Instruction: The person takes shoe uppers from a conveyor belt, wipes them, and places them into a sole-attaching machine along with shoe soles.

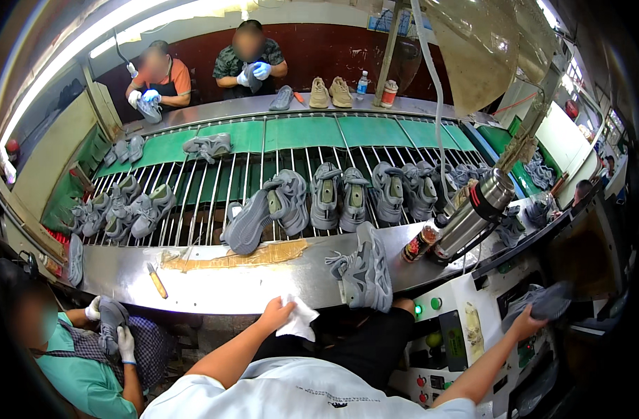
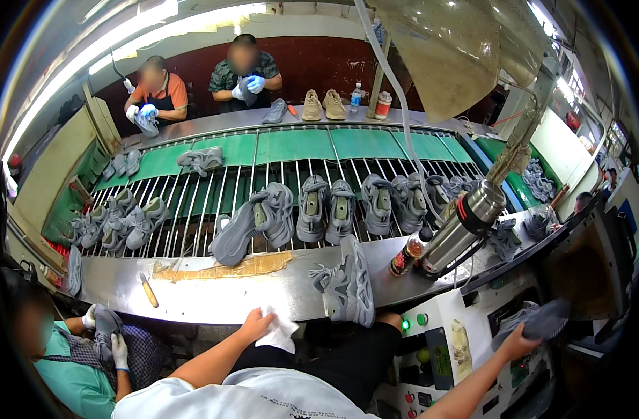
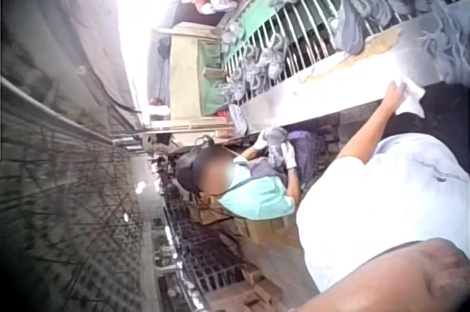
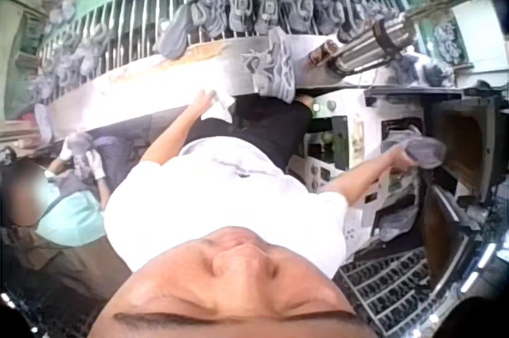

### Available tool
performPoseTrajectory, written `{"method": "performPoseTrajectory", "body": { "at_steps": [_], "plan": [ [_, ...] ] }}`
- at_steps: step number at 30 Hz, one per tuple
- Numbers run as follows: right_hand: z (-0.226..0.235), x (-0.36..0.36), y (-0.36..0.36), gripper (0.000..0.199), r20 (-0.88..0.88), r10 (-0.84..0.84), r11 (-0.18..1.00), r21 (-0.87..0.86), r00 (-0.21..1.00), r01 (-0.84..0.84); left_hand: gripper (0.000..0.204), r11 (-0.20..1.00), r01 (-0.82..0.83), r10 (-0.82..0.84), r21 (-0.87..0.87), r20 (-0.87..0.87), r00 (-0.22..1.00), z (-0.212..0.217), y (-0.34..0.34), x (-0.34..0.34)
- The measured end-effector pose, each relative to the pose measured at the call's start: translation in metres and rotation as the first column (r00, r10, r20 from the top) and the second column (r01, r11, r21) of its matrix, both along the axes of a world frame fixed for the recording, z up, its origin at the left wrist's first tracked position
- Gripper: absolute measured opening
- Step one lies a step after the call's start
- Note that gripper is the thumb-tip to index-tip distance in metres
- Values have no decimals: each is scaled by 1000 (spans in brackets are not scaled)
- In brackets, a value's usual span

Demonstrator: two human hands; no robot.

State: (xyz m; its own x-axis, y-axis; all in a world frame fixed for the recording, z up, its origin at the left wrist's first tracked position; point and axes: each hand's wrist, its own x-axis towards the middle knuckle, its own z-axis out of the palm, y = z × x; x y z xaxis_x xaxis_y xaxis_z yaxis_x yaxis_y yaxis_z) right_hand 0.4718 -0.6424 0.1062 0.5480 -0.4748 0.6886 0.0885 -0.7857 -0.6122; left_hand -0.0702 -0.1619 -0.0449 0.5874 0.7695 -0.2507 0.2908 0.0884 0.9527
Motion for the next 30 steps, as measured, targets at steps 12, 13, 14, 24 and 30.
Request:
{"method": "performPoseTrajectory", "body": {
  "at_steps": [12, 13, 14, 24, 30],
  "plan": [
    [8, -269, 222, 70, 477, 838, -428, 875, 264, -226, 36, 832, 540, -384, -128, 569, 727, 145, -74, 92],
    [-14, -279, 243, 70, 424, 891, -394, 900, 162, -188, 34, 878, 478, -373, -39, 570, 732, 152, -75, 91],
    [-26, -294, 270, 69, 423, 904, -424, 905, 65, 12, 32, 915, 399, -332, -53, 462, 823, 150, -70, 81],
    [-47, -337, 379, 40, -386, 772, -395, 330, -504, -857, 10, 708, -92, 156, 700, -29, 987, 59, -6, -26],
    [-87, -174, 376, 91, -515, 843, 302, 690, -153, -658, 20, 617, -167, 193, 769, 58, 980, 30, 4, -16]
  ]
}}
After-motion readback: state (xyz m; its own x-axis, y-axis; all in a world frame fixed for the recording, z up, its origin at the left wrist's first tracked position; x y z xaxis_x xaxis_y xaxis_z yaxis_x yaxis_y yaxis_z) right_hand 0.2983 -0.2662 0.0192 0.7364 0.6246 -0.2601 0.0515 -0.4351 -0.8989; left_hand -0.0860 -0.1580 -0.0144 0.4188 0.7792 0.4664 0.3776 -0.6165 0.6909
